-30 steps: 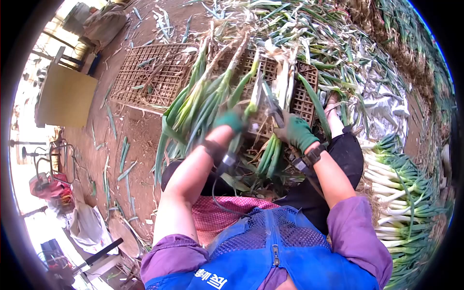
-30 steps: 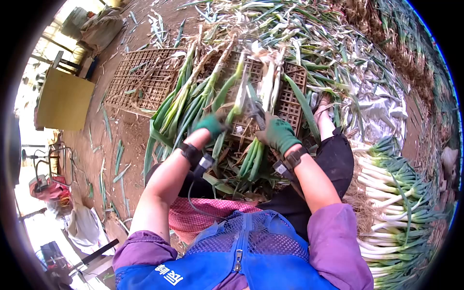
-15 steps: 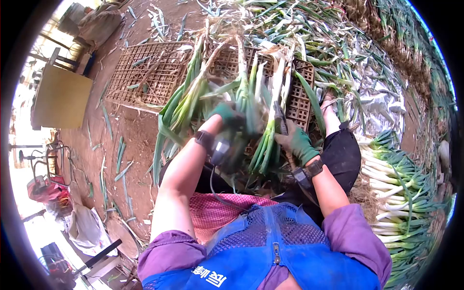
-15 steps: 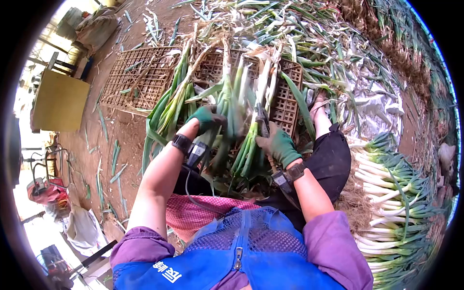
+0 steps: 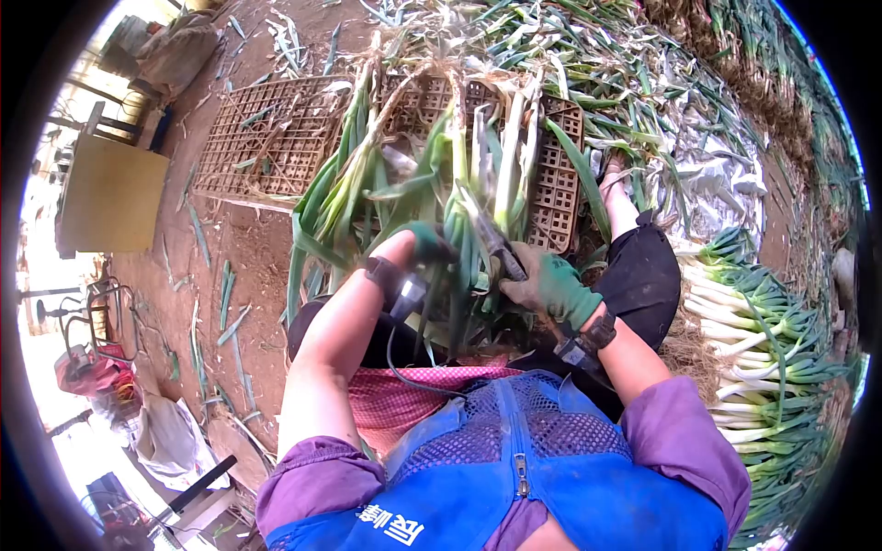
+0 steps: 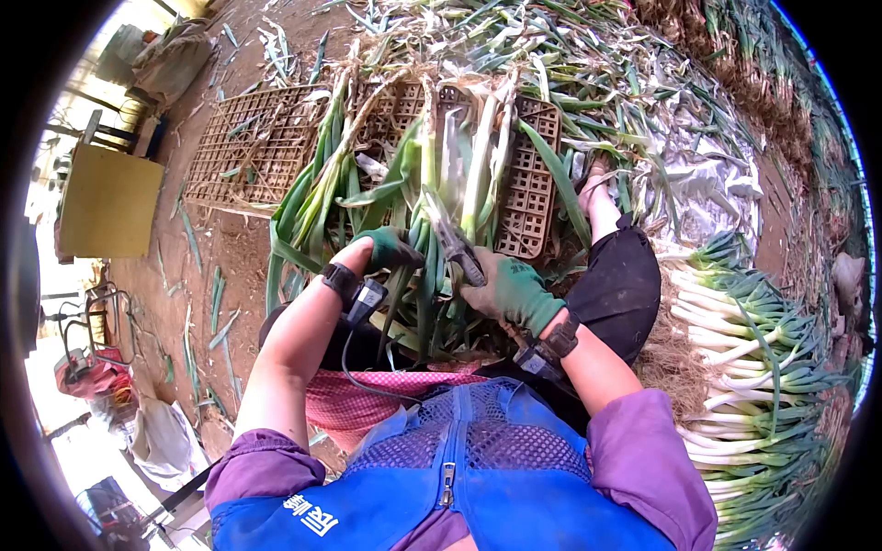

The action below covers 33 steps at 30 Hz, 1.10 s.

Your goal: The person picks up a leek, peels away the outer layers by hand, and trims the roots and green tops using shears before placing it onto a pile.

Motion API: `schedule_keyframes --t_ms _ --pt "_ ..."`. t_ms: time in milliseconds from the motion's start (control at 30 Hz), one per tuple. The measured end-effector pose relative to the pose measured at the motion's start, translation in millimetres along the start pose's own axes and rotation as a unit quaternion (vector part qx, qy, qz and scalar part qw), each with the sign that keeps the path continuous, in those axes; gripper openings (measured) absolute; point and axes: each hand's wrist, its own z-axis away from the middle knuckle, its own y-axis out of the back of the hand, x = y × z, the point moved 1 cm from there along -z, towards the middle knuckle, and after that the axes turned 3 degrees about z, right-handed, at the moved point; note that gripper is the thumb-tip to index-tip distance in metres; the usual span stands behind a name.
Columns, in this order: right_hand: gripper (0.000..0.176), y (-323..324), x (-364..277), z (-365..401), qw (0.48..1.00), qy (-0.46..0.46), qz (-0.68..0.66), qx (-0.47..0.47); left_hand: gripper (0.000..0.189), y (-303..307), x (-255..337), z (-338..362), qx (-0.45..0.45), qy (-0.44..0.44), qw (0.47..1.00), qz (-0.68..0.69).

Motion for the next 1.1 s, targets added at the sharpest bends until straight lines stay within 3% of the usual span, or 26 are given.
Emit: schedule_keyframes --t_ms 100,233,267,467,567,700,767,800,833,900,1000,1100 --pt "0.052 10 -17 14 0.997 -0.045 -0.023 -0.056 0.044 1 -2 -1 -0.012 -0.025 1.0 -0.007" --pt "0.05 11 -5 -12 1.0 -0.016 -0.02 0.016 0.044 -9 9 11 -0.04 -0.016 0.998 -0.05" --pt "0.051 21 -7 -27 0.997 -0.07 0.011 -0.027 0.045 -11 14 18 -0.04 -0.008 0.997 -0.07" --pt "0.062 49 -17 -104 0.99 -0.139 0.013 -0.017 0.043 -15 -7 -2 -0.058 -0.012 0.995 -0.076" --pt "0.062 37 10 -124 0.992 -0.107 0.023 0.055 0.042 -15 -10 0 -0.067 -0.013 0.997 -0.038" --pt "0.057 31 -23 -52 0.99 -0.14 -0.007 -0.018 0.049 -13 -22 -13 -0.017 -0.012 1.0 -0.019" --pt "0.054 1 -2 -16 0.998 -0.049 -0.029 0.014 0.053 -9 -4 8 0.109 0.006 0.992 0.066" --pt "0.054 -7 -4 1 0.999 -0.047 -0.018 -0.003 0.057 -10 -19 -12 0.155 -0.043 0.983 0.089" --pt "0.055 -13 -6 16 0.999 -0.046 -0.008 -0.02 0.055 -15 -34 -32 0.159 -0.055 0.969 0.183" --pt "0.057 -29 -7 31 0.999 -0.038 -0.01 0.0 0.051 -14 -46 -51 0.142 -0.059 0.96 0.233" --pt "0.063 -40 -9 36 1.0 -0.015 0.001 0.023 0.05 -14 -43 -50 0.113 -0.03 0.964 0.237" --pt "0.064 -28 -22 38 0.998 -0.057 0.021 -0.013 0.044 -11 -31 -40 0.1 0.001 0.962 0.255"
